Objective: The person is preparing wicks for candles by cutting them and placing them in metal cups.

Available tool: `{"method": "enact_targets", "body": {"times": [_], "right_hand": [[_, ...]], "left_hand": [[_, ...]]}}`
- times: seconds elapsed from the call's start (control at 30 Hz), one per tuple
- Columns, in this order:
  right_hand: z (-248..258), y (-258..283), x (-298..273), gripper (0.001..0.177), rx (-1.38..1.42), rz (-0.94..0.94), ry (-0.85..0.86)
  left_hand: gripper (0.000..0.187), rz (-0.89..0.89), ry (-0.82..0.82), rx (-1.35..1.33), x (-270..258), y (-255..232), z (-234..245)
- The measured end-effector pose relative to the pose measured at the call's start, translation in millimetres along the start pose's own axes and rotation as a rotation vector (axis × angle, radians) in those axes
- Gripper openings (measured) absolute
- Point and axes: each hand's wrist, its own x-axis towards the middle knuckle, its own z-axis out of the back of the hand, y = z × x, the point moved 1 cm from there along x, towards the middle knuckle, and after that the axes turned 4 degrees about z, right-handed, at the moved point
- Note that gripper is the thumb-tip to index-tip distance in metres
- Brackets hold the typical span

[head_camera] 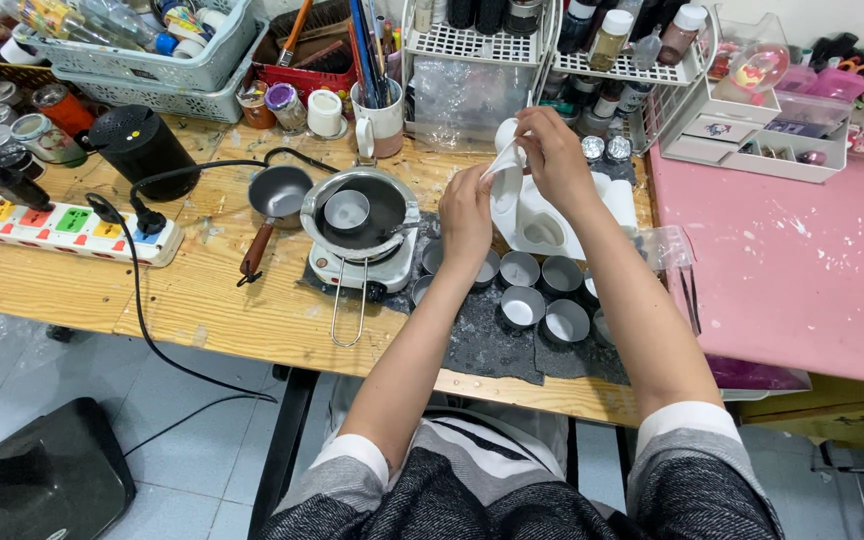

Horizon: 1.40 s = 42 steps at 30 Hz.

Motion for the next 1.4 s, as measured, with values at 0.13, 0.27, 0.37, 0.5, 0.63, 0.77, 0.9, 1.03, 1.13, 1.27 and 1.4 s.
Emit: {"method": "enact_targets", "body": {"times": [0.13,0.27,0.37,0.5,0.63,0.77,0.9,1.03,1.13,1.27,1.4], "right_hand": [[-4,7,1,0.01,-0.01,0.007,-0.006],[-10,4,-1,0.011,0.062,-0.033,-0.017],[-12,2,-1,0.012,0.06,-0.015,-0.017],[-16,-1,-3,0.012,0.075,-0.015,-0.024],[-20,-2,-3,0.012,0.075,-0.083,-0.025],[-26,-11,-5,0.012,0.151,-0.109,-0.052],[-30,-16,-6,0.011,0.188,-0.105,-0.098],[-31,-18,-7,0.011,0.207,-0.134,-0.102],[-23,-7,-4,0.008,0.293,-0.154,-0.093],[-8,18,-11,0.023,0.185,-0.108,-0.086],[2,36,-28,0.033,-0.194,0.225,0.062]], "left_hand": [[0.024,0.09,0.048,-0.036,0,-4,2],[0.025,0.057,0.026,-0.196,-1,10,-7],[0.026,0.11,0.083,-0.213,-2,14,-10],[0.026,0.182,0.133,-0.177,-2,13,-8],[0.026,0.162,0.123,-0.157,0,23,-13],[0.027,0.148,0.139,-0.216,3,26,-12],[0.031,0.145,0.133,-0.297,5,33,-16],[0.034,0.238,0.19,-0.322,5,26,-9],[0.035,0.228,0.161,-0.369,4,33,-14],[0.035,0.205,0.113,-0.382,3,34,-13],[0.035,0.205,0.078,-0.362,2,41,-13]]}}
